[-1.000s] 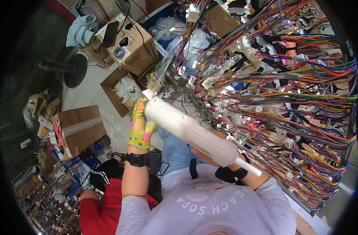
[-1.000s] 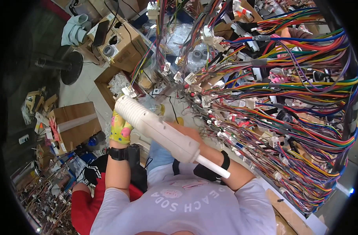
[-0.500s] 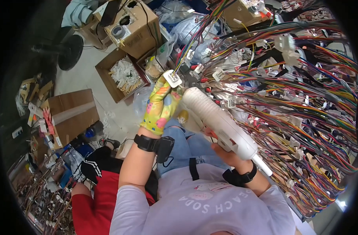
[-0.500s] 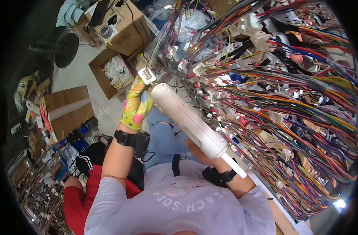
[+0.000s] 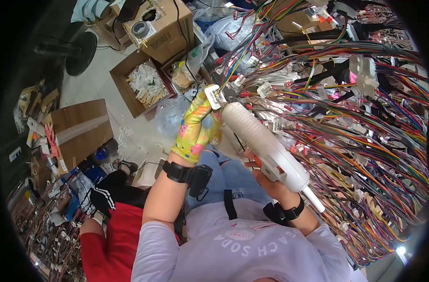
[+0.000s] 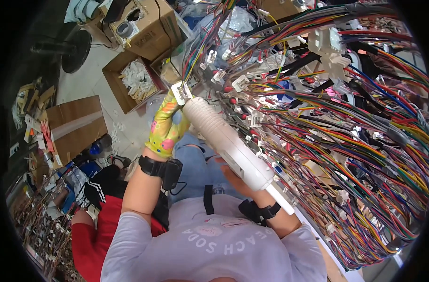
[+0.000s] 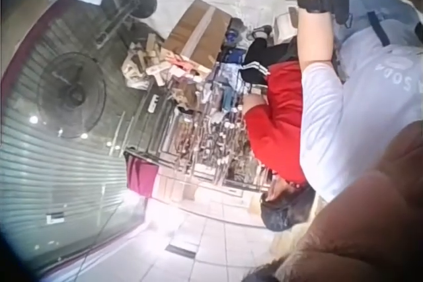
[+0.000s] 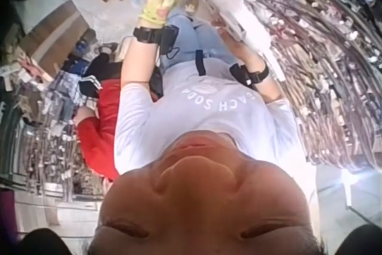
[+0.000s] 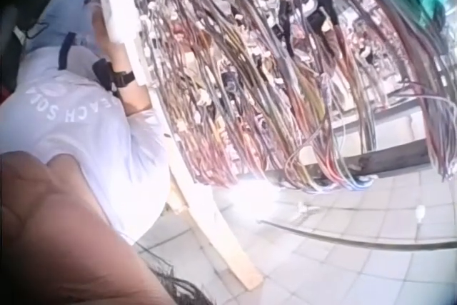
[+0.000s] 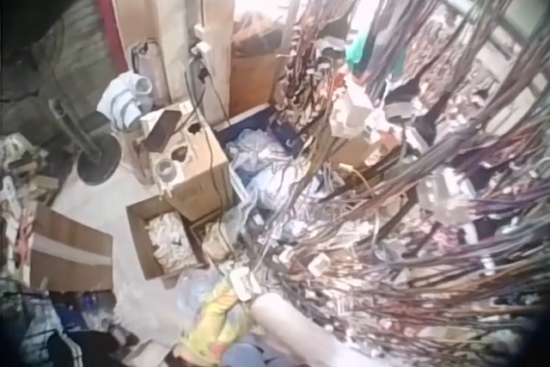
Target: The person applies glue to a connector on a wire harness using a glue gun and then presses it onto a metal frame, repeating the process for a second connector.
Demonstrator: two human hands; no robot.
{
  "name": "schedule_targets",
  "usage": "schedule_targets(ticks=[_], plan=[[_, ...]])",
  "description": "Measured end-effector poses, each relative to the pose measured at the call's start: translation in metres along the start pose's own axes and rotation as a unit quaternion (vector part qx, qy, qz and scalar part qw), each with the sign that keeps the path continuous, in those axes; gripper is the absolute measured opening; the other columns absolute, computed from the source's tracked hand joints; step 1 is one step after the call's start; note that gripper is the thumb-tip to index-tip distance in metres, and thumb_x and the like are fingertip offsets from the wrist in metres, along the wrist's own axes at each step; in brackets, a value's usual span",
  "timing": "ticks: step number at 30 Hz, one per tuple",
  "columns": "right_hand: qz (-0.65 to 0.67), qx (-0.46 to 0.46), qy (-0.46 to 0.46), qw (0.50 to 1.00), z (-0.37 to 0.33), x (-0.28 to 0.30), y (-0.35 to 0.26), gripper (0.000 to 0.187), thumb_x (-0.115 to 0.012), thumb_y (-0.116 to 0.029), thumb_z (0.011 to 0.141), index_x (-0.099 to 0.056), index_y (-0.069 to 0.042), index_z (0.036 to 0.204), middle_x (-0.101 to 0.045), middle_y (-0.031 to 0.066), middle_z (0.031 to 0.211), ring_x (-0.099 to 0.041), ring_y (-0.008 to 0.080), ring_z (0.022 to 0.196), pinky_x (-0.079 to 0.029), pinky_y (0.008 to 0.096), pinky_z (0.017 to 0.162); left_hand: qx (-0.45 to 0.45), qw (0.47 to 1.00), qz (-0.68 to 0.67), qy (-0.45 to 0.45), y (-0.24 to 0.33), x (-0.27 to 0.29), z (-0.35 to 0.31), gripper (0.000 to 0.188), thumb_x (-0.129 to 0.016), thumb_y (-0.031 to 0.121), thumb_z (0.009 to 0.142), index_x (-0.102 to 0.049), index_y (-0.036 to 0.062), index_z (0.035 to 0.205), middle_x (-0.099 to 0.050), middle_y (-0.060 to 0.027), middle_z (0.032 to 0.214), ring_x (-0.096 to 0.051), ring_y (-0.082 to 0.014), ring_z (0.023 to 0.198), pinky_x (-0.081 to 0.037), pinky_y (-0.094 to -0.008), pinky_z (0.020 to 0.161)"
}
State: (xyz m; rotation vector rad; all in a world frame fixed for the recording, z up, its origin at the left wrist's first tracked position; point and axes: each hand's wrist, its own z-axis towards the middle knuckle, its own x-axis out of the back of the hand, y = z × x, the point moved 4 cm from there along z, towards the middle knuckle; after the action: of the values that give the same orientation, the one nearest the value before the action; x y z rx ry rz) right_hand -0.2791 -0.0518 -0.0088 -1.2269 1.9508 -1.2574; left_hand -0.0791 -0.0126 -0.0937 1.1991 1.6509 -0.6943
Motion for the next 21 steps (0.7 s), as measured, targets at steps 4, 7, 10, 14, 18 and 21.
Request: schedule_targets(ticks=[4,7,10,14,18,21], plan=[[0.046,0.016,0.015,0.999,0.0031,0.0015,-0.0008,0.055,-0.046,0.011,0.079,-0.041,-0.007,0.131,-0.052,0.0108,0.121,-0.05,0.0232,0.115,-0.048,0.0382,0.091,-0.004,0.999,-0.018,-0.027,-0.0005,0.0043,0.0022,0.029,-0.055,0.002,0.088,-0.056,0.0043,0.117,-0.06,-0.0087,0.111,-0.057,-0.0186,0.101,-0.044,-0.0316,0.092],[0.033,0.021,0.008,0.999,0.0036,0.0019,-0.0006,0.056,-0.046,0.011,0.079,-0.04,-0.008,0.132,-0.052,0.0105,0.121,-0.05,0.023,0.114,-0.048,0.0381,0.09,-0.005,0.999,-0.024,-0.024,-0.0007,0.0083,0.0038,0.03,-0.055,0.003,0.088,-0.056,0.0041,0.118,-0.06,-0.0091,0.113,-0.057,-0.0192,0.102,-0.044,-0.0322,0.092],[0.021,0.027,0.006,0.999,0.0028,0.0011,-0.0019,0.057,-0.046,0.012,0.079,-0.039,-0.008,0.132,-0.052,0.0103,0.12,-0.051,0.0233,0.114,-0.049,0.0379,0.089,-0.001,1.0,0.002,-0.01,0.0009,0.0068,0.0032,0.031,-0.055,0.003,0.088,-0.055,0.0042,0.119,-0.06,-0.0093,0.113,-0.057,-0.0195,0.103,-0.044,-0.0326,0.093],[0.028,0.031,0.003,0.999,0.0038,-0.0002,-0.0032,0.058,-0.047,0.013,0.078,-0.039,-0.009,0.132,-0.052,0.0104,0.12,-0.051,0.0237,0.113,-0.05,0.038,0.088,0.004,1.0,0.0,-0.029,0.0021,0.0029,0.003,0.033,-0.055,0.002,0.087,-0.054,0.0038,0.12,-0.059,-0.0098,0.114,-0.057,-0.0205,0.104,-0.044,-0.0332,0.094],[0.037,0.029,0.008,0.999,0.0044,-0.0003,-0.004,0.059,-0.047,0.013,0.079,-0.039,-0.009,0.132,-0.052,0.0103,0.12,-0.051,0.0235,0.113,-0.051,0.0379,0.087,0.001,0.999,-0.008,-0.045,0.0018,0.0036,0.0033,0.035,-0.057,0.003,0.086,-0.053,0.0036,0.121,-0.059,-0.0103,0.115,-0.057,-0.021,0.105,-0.043,-0.0336,0.096],[0.033,0.042,0.007,0.999,0.0053,-0.0004,-0.0049,0.059,-0.047,0.013,0.079,-0.038,-0.009,0.133,-0.052,0.0102,0.12,-0.051,0.0235,0.113,-0.051,0.0379,0.087,0.009,0.999,-0.013,-0.041,0.0016,0.0058,0.003,0.037,-0.058,0.004,0.085,-0.053,0.0035,0.122,-0.059,-0.0105,0.114,-0.057,-0.0209,0.105,-0.043,-0.034,0.096]])
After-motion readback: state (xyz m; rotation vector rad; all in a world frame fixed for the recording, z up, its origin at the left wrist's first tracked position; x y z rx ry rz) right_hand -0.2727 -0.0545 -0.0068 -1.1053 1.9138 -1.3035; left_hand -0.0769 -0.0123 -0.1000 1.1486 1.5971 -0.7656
